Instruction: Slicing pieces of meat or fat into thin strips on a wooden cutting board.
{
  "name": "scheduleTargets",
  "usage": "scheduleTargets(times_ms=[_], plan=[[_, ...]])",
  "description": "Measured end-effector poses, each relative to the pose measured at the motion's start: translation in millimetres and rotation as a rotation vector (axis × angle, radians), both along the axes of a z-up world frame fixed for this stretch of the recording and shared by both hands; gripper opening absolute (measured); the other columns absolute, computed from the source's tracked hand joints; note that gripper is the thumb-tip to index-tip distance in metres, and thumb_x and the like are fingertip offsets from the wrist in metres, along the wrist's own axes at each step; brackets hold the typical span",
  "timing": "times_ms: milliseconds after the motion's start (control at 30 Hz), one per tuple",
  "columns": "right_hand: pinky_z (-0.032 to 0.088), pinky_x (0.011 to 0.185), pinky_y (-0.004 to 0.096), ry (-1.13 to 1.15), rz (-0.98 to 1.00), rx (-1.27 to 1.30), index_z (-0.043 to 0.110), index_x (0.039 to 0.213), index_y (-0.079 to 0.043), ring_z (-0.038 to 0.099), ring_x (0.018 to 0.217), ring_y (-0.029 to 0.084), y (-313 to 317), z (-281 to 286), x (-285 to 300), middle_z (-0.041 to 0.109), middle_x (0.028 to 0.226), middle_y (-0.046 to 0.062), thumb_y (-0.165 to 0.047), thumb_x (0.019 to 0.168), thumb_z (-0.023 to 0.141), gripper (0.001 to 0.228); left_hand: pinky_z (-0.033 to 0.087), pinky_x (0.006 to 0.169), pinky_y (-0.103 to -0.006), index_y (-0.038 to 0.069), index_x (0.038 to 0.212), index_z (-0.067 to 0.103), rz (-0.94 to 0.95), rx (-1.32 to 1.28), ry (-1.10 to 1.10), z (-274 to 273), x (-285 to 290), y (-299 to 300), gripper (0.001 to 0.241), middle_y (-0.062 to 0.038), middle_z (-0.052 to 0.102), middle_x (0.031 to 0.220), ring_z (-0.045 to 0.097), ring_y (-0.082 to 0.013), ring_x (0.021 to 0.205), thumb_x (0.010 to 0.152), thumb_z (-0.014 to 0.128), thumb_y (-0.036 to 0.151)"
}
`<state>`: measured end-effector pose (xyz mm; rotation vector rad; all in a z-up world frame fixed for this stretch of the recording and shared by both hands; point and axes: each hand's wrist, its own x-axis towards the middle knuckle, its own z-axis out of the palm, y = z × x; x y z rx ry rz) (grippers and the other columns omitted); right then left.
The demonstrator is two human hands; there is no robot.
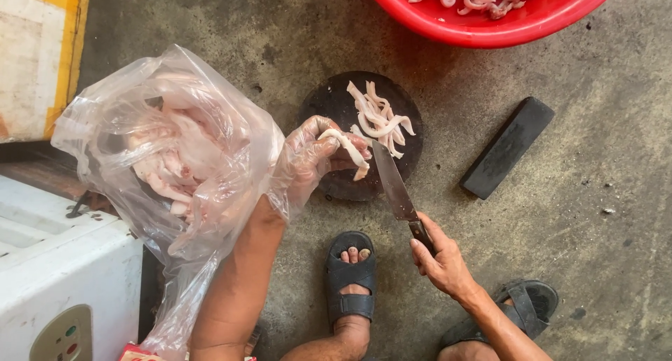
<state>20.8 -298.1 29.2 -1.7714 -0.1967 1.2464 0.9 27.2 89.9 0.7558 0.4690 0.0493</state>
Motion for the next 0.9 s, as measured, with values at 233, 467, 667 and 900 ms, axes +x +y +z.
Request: scheduleTargets(times_ms=[233,467,667,900], plan=[[0.048,0.041,0.026,-0.04,-0.008,-0.002,0.045,0.152,-0.013,0.058,0.046,0.011,-4.7,-5.4,-1.6,0.062,0.06,0.001,-0.012,0.093,0.061,0.061,0.063,0.086,-0.0411,0.004,0.105,0.057,-0.02,0.053,0.135,-13.4,-7.0,-2.3,0.008,-0.019,0.074,0.099,0.073,-0.0279,0.091,0.099,0.06,0.009],[0.048,0.042,0.025,-0.078,0.004,0.004,0.043,0.154,-0.012,0.058,0.047,0.01,-3.9,-8.6,0.6,0.062,0.06,0.001,-0.013,0.093,0.062,0.063,0.064,0.084,-0.037,0.003,0.099,0.058,-0.064,0.159,0.603,5.8,12.8,-12.8,0.005,-0.017,0.076,0.102,0.074,-0.0238,0.087,0.095,0.06,0.004],[0.05,0.044,0.034,-0.315,0.158,-0.166,0.046,0.151,-0.021,0.066,0.049,0.015,2.5,-1.9,-4.7,0.071,0.062,0.001,-0.016,0.093,0.063,0.06,0.05,0.06,-0.0231,0.004,0.094,0.067,-0.032,0.734,0.598,-72.3,5.3,5.4,0.007,-0.002,0.063,0.075,0.056,-0.0089,0.065,0.092,0.067,0.011],[0.052,0.043,0.036,-0.6,0.301,-0.149,0.039,0.155,-0.014,0.064,0.046,0.018,6.5,7.0,-22.5,0.078,0.08,0.008,-0.011,0.089,0.065,0.071,0.048,0.044,-0.0206,0.005,0.091,0.065,-0.018,1.037,0.591,-84.9,13.0,20.8,0.006,0.002,0.06,0.07,0.053,-0.0075,0.053,0.095,0.063,0.009]])
